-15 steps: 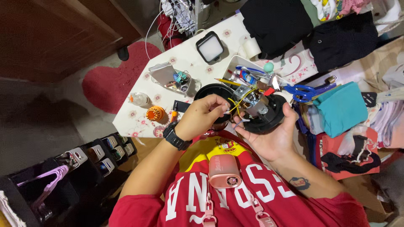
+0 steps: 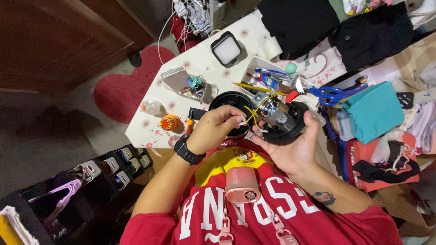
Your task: The person disassembles a black circular electronic device, likely a fan motor, by removing the cover to expose internal wiring and components. They manipulate the wires and internal parts with their hands, then reassemble the device by placing the cover back on.
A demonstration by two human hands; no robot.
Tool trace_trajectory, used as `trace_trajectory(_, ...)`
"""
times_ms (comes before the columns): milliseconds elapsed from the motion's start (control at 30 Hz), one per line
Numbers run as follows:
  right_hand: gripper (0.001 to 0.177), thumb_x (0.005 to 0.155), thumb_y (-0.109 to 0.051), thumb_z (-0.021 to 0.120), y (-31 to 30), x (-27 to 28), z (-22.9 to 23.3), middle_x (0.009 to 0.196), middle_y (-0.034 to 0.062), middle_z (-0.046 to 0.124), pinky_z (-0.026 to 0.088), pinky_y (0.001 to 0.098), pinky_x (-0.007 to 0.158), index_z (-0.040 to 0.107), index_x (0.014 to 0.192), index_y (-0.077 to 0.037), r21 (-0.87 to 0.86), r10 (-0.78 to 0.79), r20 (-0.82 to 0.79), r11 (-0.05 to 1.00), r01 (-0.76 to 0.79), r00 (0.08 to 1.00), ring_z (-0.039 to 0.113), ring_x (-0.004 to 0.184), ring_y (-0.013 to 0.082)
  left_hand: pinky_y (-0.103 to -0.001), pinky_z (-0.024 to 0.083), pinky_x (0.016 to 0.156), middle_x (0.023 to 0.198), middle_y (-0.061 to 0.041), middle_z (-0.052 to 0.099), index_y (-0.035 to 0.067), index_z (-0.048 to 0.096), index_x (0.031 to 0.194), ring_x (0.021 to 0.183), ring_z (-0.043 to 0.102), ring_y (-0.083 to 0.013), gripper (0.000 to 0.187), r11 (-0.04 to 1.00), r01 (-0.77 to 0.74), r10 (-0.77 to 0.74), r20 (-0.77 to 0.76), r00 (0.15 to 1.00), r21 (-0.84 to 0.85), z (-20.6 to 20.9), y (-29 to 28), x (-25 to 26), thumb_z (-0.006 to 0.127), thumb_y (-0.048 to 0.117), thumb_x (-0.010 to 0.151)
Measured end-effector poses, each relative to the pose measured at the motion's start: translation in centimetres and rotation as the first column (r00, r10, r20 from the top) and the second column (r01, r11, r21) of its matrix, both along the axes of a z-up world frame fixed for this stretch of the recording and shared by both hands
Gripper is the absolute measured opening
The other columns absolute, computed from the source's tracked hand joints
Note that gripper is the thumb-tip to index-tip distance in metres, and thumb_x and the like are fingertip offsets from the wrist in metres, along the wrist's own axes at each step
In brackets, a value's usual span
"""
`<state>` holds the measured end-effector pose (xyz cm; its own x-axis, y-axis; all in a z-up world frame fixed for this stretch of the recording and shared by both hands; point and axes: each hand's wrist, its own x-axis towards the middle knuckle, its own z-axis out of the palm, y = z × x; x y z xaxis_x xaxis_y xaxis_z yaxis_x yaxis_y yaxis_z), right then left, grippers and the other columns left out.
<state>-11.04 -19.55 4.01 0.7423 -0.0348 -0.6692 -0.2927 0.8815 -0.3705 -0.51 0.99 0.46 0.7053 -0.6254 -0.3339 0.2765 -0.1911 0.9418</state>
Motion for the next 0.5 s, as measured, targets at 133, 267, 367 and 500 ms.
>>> trace_trajectory(133, 0.083, 0.087, -0.077, 0.049, 0.03, -0.12, -0.18, 0.114, 0.0169, 0.066, 0.055, 0.0539, 0.095, 0.059, 0.135, -0.011, -0.009, -0.002, -0.017, 1.000, 0.001, 1.000, 0.065, 0.108, 0.0373, -0.024, 0.055, 0.078, 0.092, 0.002, 0.071, 0.003, 0.070, 0.111, 0.085, 0.065, -0.0057, 0.017, 1.000, 0.000, -0.001, -0.024, 1.000, -0.007, 0.10, -0.01, -0.16, 0.063, 0.015, 0.100)
trace_trajectory(267, 0.083, 0.089, -0.077, 0.047, -0.04, -0.21, -0.42, 0.114, 0.0178, 0.066, 0.055, 0.0538, 0.094, 0.059, 0.136, -0.009, 0.000, 0.004, 0.004, 1.000, -0.004, 1.000, 0.065, 0.106, 0.0368, -0.024, 0.055, 0.079, 0.092, 0.001, 0.071, 0.003, 0.071, 0.113, 0.085, 0.065, -0.0059, 0.018, 1.000, 0.008, -0.008, -0.021, 1.000, 0.002, 0.00, 0.17, -0.24, 0.062, 0.015, 0.101)
trace_trajectory(367, 0.083, 0.090, -0.077, 0.047, -0.16, -0.25, -0.47, 0.114, 0.0181, 0.065, 0.055, 0.0541, 0.095, 0.059, 0.136, -0.009, 0.006, 0.005, 0.018, 1.000, -0.005, 1.000, 0.066, 0.106, 0.0365, -0.024, 0.055, 0.082, 0.097, 0.001, 0.071, 0.004, 0.069, 0.116, 0.090, 0.066, -0.0055, 0.019, 0.997, 0.003, -0.007, -0.050, 0.999, -0.073, -0.02, 0.21, -0.31, 0.060, 0.013, 0.101)
trace_trajectory(500, 0.082, 0.089, -0.077, 0.046, -0.26, -0.23, -0.53, 0.116, 0.0156, 0.067, 0.054, 0.0559, 0.096, 0.060, 0.136, -0.011, 0.002, -0.015, -0.017, 1.000, 0.015, 1.000, 0.066, 0.105, 0.0338, -0.023, 0.053, 0.085, 0.107, 0.003, 0.068, 0.006, 0.063, 0.116, 0.099, 0.063, -0.0044, 0.023, 0.966, 0.013, -0.045, -0.118, 0.992, -0.258, 0.40, 0.56, -0.34, 0.062, 0.007, 0.093)
